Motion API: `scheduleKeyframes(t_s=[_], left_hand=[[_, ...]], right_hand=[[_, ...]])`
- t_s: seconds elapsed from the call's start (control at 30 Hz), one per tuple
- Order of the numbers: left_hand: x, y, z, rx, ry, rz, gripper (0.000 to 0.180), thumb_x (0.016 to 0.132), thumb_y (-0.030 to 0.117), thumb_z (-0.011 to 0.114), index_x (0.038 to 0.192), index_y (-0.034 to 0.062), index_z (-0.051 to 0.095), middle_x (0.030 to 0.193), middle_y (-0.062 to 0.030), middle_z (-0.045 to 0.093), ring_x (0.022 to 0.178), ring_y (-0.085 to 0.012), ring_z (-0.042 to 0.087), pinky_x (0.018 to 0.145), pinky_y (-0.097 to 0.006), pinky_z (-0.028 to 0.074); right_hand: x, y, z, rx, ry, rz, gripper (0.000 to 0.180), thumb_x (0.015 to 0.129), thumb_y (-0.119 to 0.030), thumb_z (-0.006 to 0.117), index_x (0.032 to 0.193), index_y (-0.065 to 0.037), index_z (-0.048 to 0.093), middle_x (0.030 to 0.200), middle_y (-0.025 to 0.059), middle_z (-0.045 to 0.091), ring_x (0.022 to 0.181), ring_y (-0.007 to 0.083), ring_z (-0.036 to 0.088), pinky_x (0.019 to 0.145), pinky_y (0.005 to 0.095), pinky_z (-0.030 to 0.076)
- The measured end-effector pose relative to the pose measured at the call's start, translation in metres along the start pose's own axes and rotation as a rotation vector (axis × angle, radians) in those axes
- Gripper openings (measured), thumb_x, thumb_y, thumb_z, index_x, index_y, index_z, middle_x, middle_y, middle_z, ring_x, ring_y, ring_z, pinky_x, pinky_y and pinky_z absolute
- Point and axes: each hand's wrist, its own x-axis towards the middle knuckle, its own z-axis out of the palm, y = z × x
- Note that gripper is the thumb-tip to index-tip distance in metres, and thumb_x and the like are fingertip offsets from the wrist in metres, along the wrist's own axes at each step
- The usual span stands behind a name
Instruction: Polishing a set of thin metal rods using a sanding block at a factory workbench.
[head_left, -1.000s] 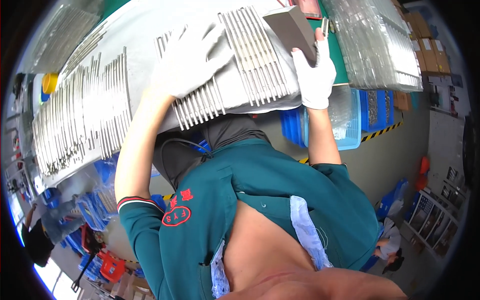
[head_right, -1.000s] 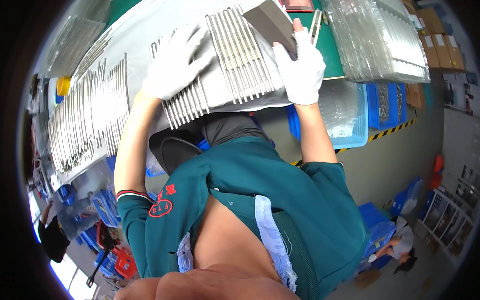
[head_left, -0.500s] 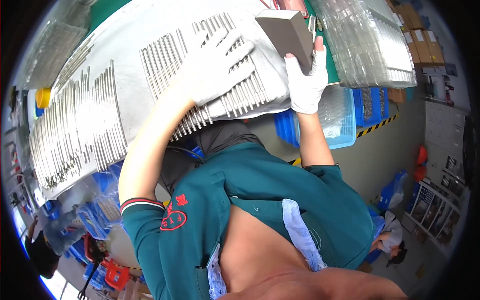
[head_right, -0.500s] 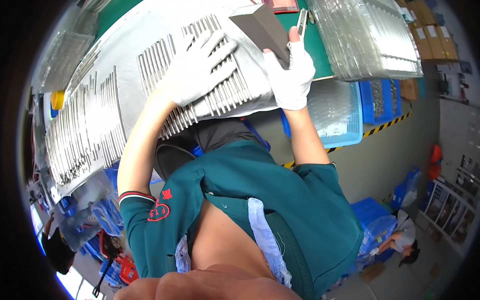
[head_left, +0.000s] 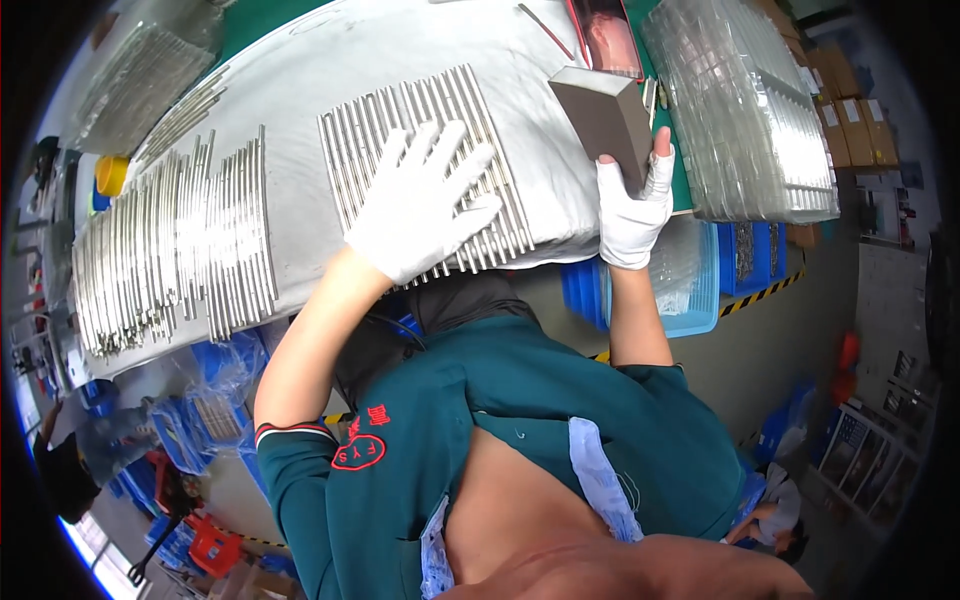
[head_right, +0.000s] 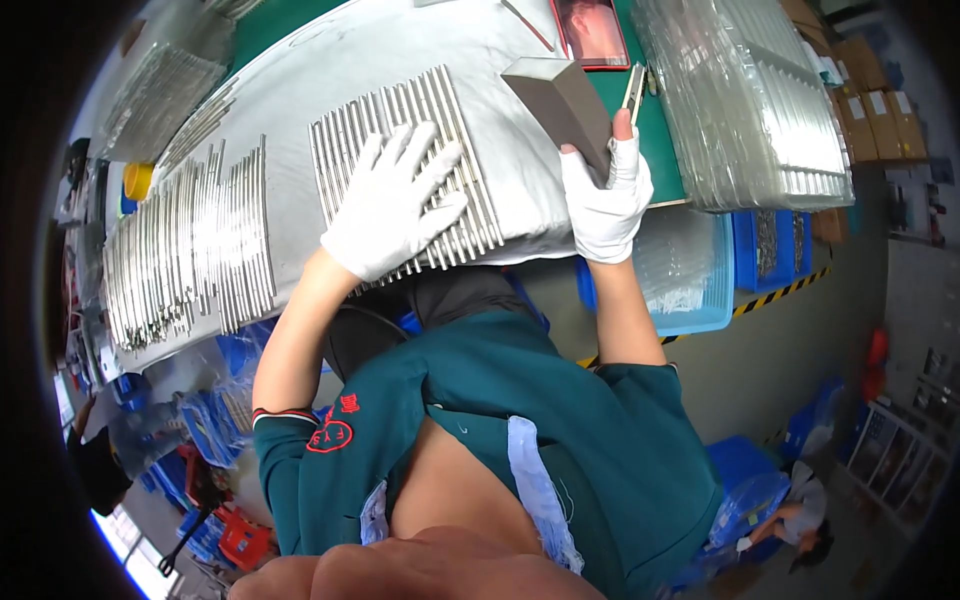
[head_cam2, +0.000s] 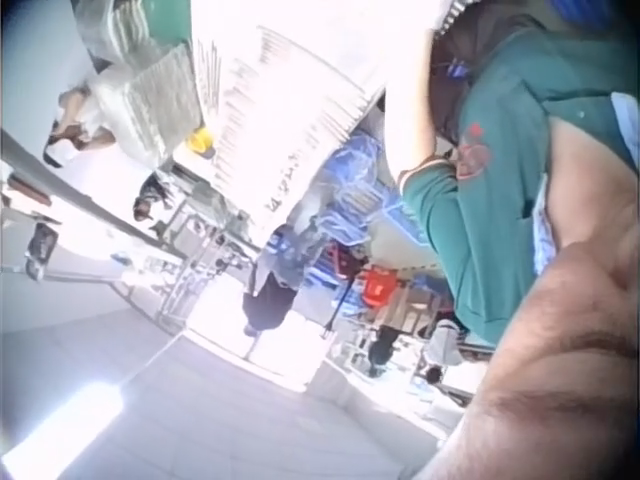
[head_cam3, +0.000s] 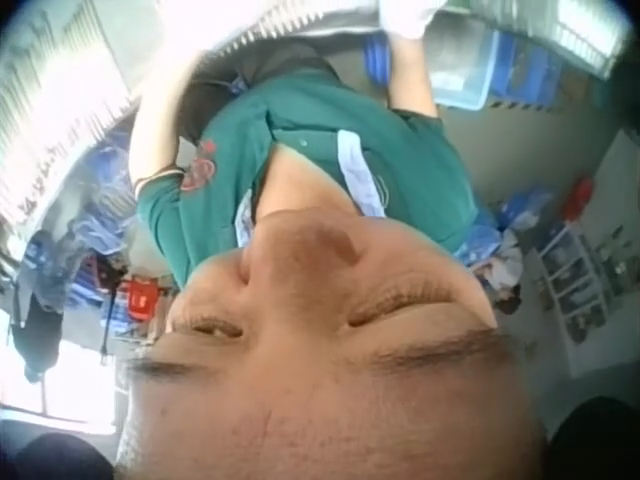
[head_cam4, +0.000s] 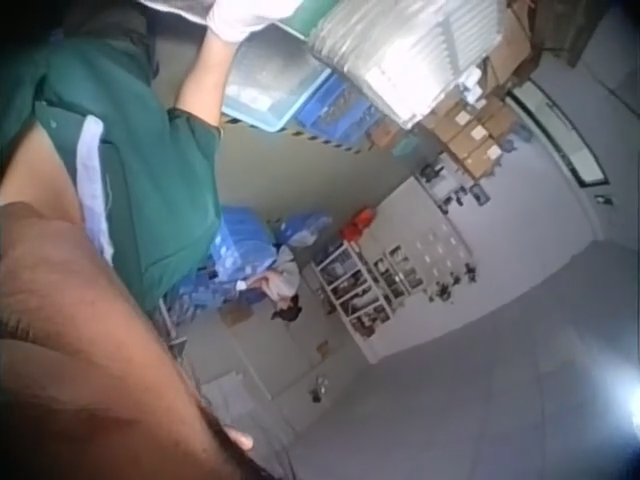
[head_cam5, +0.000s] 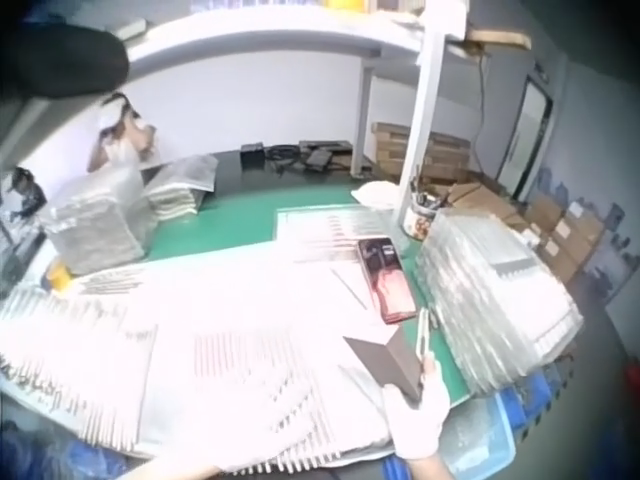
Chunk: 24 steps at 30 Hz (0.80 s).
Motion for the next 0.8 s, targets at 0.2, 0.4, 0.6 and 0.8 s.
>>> scheduleKeyframes(t_s=[0.2, 0.4, 0.6, 0.8], left_hand=[[0.022, 0.019, 0.017, -0.103, 0.064, 0.089, 0.061, 0.089, 0.053, 0.052, 0.132, 0.0096, 0.054, 0.132, -0.0234, 0.051, 0.122, -0.0402, 0.048, 0.105, -0.051, 0.032], [-0.007, -0.010, -0.033, 0.010, -0.026, -0.068, 0.071, 0.085, 0.060, 0.054, 0.131, 0.0066, 0.053, 0.131, -0.0248, 0.049, 0.118, -0.0403, 0.048, 0.101, -0.052, 0.034], [-0.042, -0.039, -0.009, 0.083, -0.054, -0.296, 0.071, 0.086, 0.060, 0.053, 0.136, 0.0095, 0.049, 0.140, -0.0245, 0.044, 0.129, -0.0419, 0.040, 0.107, -0.053, 0.029], [-0.004, -0.012, 0.015, 0.084, 0.037, -0.191, 0.070, 0.089, 0.063, 0.044, 0.136, 0.0109, 0.051, 0.139, -0.0224, 0.046, 0.130, -0.0398, 0.041, 0.107, -0.052, 0.025]], right_hand=[[-0.001, -0.003, 0.001, -0.026, -0.004, 0.034, 0.078, 0.069, 0.000, 0.080, 0.140, -0.006, 0.046, 0.098, 0.0180, 0.066, 0.078, 0.0310, 0.064, 0.072, 0.0369, 0.052], [-0.004, 0.001, 0.001, -0.007, 0.000, 0.064, 0.078, 0.070, -0.003, 0.081, 0.140, -0.008, 0.047, 0.099, 0.0180, 0.066, 0.077, 0.0316, 0.063, 0.071, 0.0376, 0.051], [-0.003, 0.003, 0.002, 0.001, -0.008, 0.052, 0.079, 0.069, -0.005, 0.082, 0.140, -0.008, 0.047, 0.098, 0.0175, 0.066, 0.077, 0.0323, 0.063, 0.071, 0.0380, 0.051], [-0.003, 0.005, 0.007, -0.035, -0.015, 0.087, 0.076, 0.072, -0.010, 0.081, 0.140, -0.013, 0.049, 0.094, 0.0160, 0.067, 0.075, 0.0313, 0.064, 0.069, 0.0390, 0.052]])
